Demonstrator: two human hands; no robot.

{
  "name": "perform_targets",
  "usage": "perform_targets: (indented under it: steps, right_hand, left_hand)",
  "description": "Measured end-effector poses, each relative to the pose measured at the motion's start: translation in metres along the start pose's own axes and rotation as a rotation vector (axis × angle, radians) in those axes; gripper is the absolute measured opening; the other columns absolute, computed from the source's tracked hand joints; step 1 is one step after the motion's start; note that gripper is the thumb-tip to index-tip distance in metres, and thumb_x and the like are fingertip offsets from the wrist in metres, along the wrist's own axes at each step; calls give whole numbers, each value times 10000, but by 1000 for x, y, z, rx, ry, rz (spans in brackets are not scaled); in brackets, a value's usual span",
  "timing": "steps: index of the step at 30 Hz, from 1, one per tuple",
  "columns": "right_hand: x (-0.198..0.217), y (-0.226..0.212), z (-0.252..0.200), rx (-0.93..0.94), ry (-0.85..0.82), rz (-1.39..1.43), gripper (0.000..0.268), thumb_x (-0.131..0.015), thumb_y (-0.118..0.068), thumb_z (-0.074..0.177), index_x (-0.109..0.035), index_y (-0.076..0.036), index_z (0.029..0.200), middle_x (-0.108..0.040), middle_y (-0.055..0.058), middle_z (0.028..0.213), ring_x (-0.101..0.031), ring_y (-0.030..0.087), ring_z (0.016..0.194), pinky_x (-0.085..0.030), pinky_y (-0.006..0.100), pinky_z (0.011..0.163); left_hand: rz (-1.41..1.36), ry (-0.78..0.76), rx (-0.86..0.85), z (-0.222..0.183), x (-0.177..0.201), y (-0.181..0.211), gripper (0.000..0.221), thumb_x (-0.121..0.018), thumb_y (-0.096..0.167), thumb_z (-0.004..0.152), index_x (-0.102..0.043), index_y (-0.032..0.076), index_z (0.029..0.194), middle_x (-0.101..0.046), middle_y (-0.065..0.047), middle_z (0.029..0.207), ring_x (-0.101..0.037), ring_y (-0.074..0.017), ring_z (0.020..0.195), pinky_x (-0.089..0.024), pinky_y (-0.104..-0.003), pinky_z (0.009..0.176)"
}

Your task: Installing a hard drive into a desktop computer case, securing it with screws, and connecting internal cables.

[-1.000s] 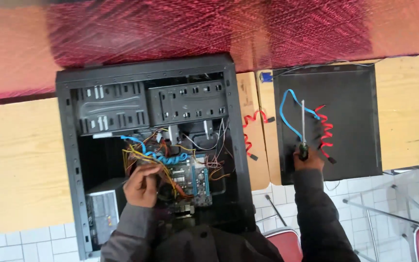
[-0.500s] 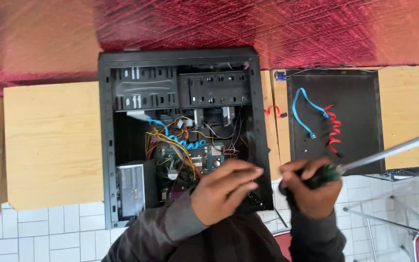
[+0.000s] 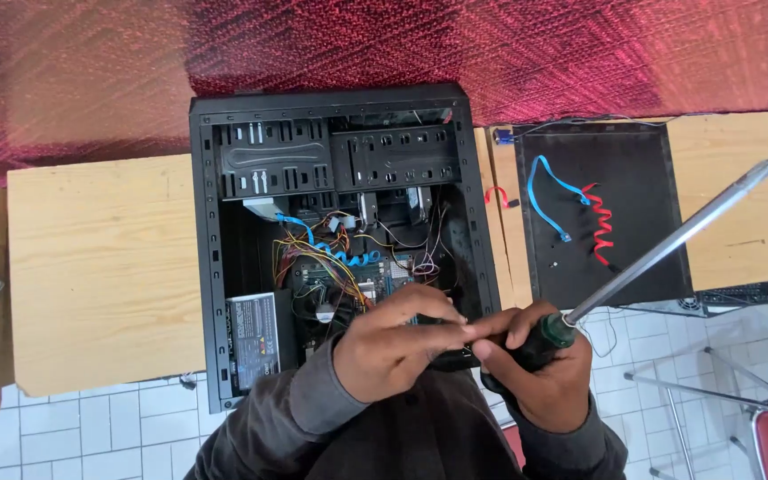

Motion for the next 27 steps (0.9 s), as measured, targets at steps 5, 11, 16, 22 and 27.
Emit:
perform_targets:
  steps: [5, 11, 16, 22, 27]
  right_hand:
    - [-6, 2, -11, 5, -150, 406, 248, -713, -171, 965, -501, -52, 1011, -608, 205, 925, -545, 208, 637, -519, 319, 612]
    - [27, 27, -42, -227, -328, -12, 467, -582, -410, 988, -643, 20, 1158, -638, 84, 796, -591, 202, 739, -458, 340, 718]
    - [34, 31, -47, -203, -465, -203, 405, -618, -367, 971, -716, -19, 1155, -596, 45, 785, -520, 165, 629, -445, 313, 612]
    - [30, 21, -43, -174, -453, -441, 392, -615, -405, 945, -737, -74, 1117, -761, 47, 962, -683, 186, 749, -521, 315, 699]
    - [29, 15, -42, -171, -467, -537, 402, -605, -434, 941, -735, -102, 1127, -798, 41, 1010, -761, 202, 822, -571, 337, 730]
  left_hand:
    - [-326, 284, 233, -5, 13, 6, 163, -744, 34, 991, -754, 82, 1146, -741, -155, 1073, -757, -269, 936, -683, -343, 863]
    - [-617, 343, 154, -13, 26, 8, 211, -649, -55, 1046, -660, 1, 1249, -653, -219, 1165, -715, -408, 1069, -708, -535, 1047]
    - [-636, 330, 134, -11, 28, 8, 214, -609, 26, 1105, -626, 32, 1318, -618, -169, 1256, -693, -426, 1182, -653, -553, 1149]
    - [-736, 315, 181, -21, 28, -5, 265, -677, 42, 1062, -636, -14, 1318, -666, -218, 1236, -691, -471, 1189, -655, -573, 1115]
    - [-717, 265, 236, -19, 33, 0, 215, -698, 81, 1047, -672, 0, 1245, -691, -204, 1205, -717, -437, 1163, -668, -517, 1102]
Point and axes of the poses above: each hand's wrist, its own z-axis towards the middle knuckle, its own x-axis out of the back of the hand, y = z × x, the point moved 3 cm from there along z, towards the middle knuckle
